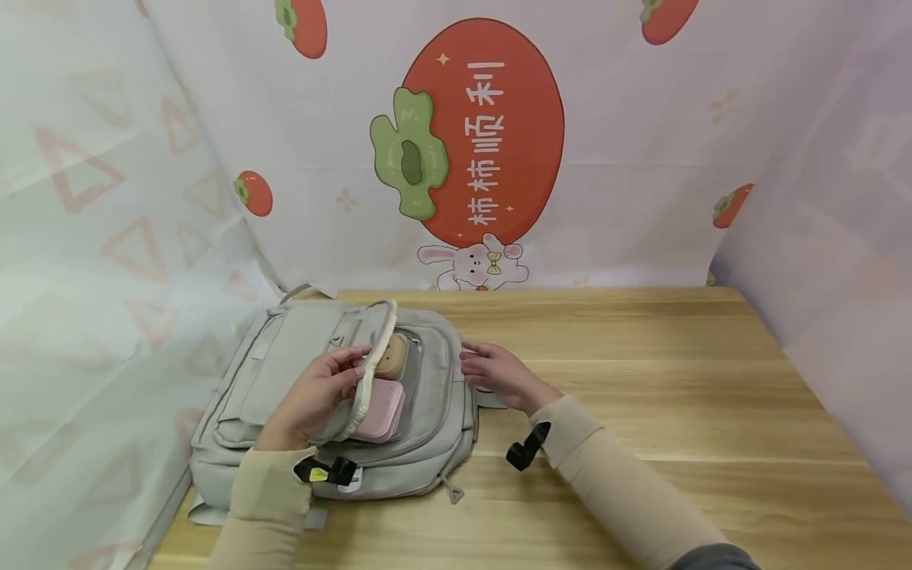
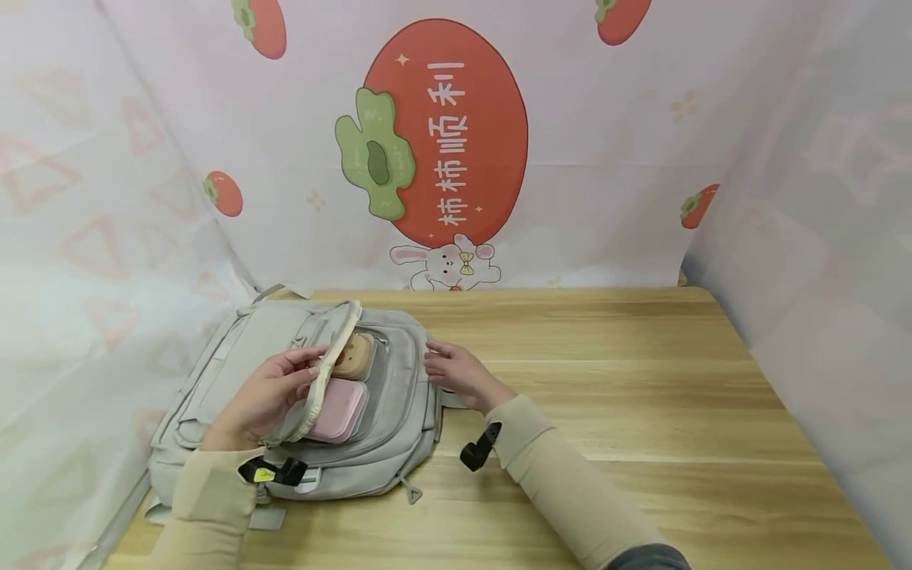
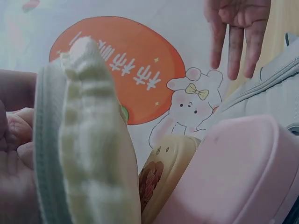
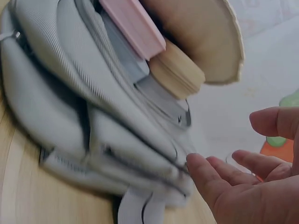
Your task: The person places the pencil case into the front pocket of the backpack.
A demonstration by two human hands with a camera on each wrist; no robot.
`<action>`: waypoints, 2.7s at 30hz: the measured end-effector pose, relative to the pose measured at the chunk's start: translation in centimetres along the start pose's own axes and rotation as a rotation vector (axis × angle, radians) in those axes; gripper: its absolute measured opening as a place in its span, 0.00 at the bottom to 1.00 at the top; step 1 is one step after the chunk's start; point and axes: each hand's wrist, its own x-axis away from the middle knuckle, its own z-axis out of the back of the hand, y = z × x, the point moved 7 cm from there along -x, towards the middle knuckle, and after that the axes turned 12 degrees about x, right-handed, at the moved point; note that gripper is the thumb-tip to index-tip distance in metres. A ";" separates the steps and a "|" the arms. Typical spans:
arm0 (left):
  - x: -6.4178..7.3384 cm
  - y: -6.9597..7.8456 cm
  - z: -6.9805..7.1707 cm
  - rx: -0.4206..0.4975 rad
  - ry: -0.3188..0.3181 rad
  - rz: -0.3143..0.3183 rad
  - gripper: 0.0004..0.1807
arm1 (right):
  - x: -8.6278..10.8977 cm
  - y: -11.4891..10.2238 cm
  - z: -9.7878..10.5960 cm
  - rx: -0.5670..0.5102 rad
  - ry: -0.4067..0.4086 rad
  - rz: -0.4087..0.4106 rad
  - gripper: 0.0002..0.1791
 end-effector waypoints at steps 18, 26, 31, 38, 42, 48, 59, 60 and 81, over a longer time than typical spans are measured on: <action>-0.6 -1.9 -4.1 -0.528 0.066 0.007 0.22 | 3.1 2.5 5.6 0.017 0.015 -0.025 0.33; -0.3 -2.8 -4.6 -0.670 0.123 -0.022 0.22 | 3.0 3.1 5.0 0.038 -0.016 -0.031 0.33; -0.4 -3.4 -5.4 -0.741 0.126 -0.049 0.21 | 2.5 3.9 4.4 0.032 -0.031 -0.062 0.31; 0.1 -3.6 -6.9 -0.893 0.150 -0.096 0.21 | 1.6 4.9 2.9 0.023 -0.074 -0.079 0.29; 1.6 -4.2 -7.1 -1.030 0.210 -0.052 0.31 | 1.2 4.9 1.7 0.033 -0.064 -0.080 0.29; 3.4 -5.0 -7.2 -1.184 0.235 -0.044 0.38 | 1.2 5.0 1.3 0.031 -0.008 -0.103 0.28; 0.7 -5.3 -6.2 -1.133 0.103 -0.216 0.37 | 1.3 5.1 1.5 -0.041 0.024 -0.110 0.28; 0.4 -5.4 -6.0 -1.129 0.096 -0.221 0.37 | 1.3 5.1 1.4 -0.052 0.028 -0.111 0.28; -2.3 -4.9 -2.8 -1.102 0.066 -0.134 0.36 | -1.2 3.5 1.3 0.174 -0.003 -0.001 0.27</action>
